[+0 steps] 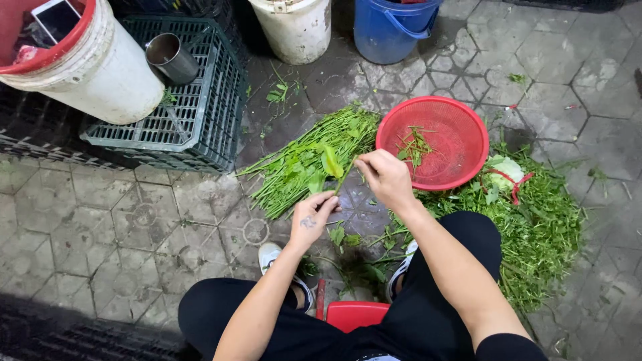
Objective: Sorting and cleaning leafy green vegetables by hand into a red bowl
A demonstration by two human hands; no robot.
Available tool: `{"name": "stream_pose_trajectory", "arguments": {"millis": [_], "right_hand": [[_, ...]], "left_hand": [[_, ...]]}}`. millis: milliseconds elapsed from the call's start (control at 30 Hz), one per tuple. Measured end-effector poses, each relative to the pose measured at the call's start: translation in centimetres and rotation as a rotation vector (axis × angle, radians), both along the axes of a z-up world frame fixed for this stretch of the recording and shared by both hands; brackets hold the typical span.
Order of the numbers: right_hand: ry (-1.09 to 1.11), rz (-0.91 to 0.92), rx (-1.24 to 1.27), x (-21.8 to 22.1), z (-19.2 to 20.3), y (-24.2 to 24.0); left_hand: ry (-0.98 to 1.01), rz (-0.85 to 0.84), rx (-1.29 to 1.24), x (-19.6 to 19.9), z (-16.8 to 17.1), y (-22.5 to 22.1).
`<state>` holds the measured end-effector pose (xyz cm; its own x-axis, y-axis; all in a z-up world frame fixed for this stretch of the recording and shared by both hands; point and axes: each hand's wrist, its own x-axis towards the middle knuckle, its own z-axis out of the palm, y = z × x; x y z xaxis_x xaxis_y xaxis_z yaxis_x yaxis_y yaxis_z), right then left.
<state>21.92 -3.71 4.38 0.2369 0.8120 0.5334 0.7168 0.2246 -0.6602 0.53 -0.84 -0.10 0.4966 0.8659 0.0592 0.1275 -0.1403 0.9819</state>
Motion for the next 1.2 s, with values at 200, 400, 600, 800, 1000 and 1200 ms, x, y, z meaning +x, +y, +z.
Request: {"name": "stream_pose_trajectory", "arguments": {"millis": [200,400,600,800,1000,1200], "right_hand": [[-0.310,0.206,0.102,-4.7,-2.9,-0.8],[-0.531,0.615,-0.392,-11.1,-0.9,-5.3],[-0.772,0.662,-0.801,-10.4,2.0,-6.4],[-0.479,0.172,-0.264,-4.6,-0.6,-3.0],[-0.481,-0.013,0.021,-2.1,-0.3,-1.1],[-0.565,0.086,-0.107,-1.6,-3.7,-0.8]], "left_hand": [[-0.365,0.217,-0.659,-0.1,-0.2,1.1],[-0.529,0.445,-0.690,-3.3,-2.3,5.9],[-0.235,0.466,-0.350,-5.5,-4.8,8.0],[0.008,0.367,-0.018,-4.9,-1.5,6.7],[0.347,0.102,0.404,-3.3,-1.1,3.8],[0.387,0.046,0.587,-3.4,-1.0,2.8]]}}
